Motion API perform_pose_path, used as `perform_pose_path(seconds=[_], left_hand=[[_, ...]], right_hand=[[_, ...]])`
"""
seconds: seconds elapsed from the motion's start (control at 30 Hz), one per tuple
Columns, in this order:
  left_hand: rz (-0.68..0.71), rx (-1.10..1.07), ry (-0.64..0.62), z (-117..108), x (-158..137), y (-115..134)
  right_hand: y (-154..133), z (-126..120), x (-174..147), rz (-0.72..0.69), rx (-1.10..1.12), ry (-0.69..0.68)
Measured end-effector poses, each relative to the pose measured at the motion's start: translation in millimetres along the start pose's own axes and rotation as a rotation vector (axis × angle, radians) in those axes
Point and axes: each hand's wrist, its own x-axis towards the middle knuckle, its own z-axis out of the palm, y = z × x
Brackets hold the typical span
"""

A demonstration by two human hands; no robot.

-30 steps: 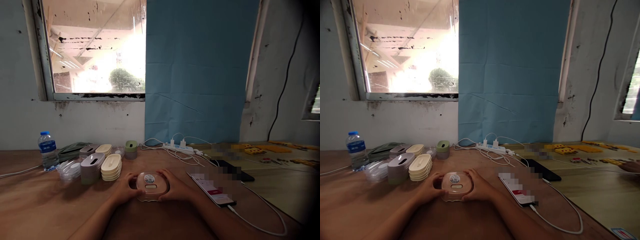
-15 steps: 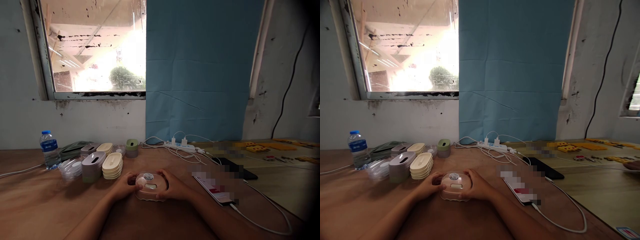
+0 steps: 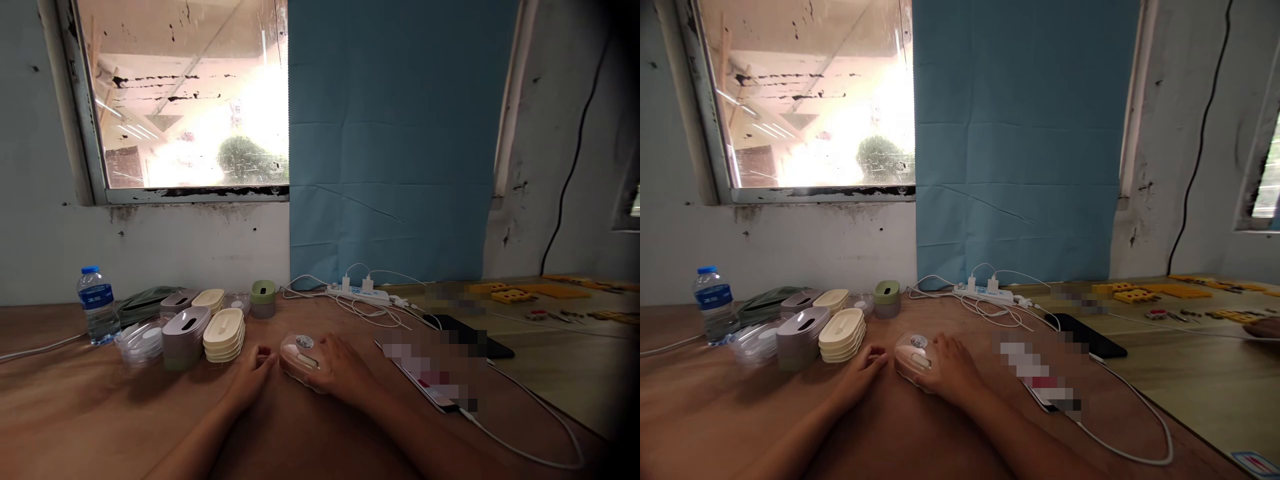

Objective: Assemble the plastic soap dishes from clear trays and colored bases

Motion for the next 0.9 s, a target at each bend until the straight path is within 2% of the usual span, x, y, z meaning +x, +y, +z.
perform_pose_path(seconds=[0.1,0.17,0.33,0.5,0.9], left_hand=[[0.011,0.125,0.019,-3,-2,3],[0.038,0.159,0.014,-5,-3,5],[0.121,0.208,0.023,-10,-3,7],[0.182,0.307,0.038,-13,-1,7],[0.184,0.386,0.064,-17,3,0]], right_hand=[[18,5,10,0.112,-0.118,0.123],[30,4,15,0.134,-0.132,0.162],[42,1,16,0.019,-0.098,0.156],[44,11,22,-0.048,-0.100,0.178],[85,45,104,0.023,-0.228,0.257]])
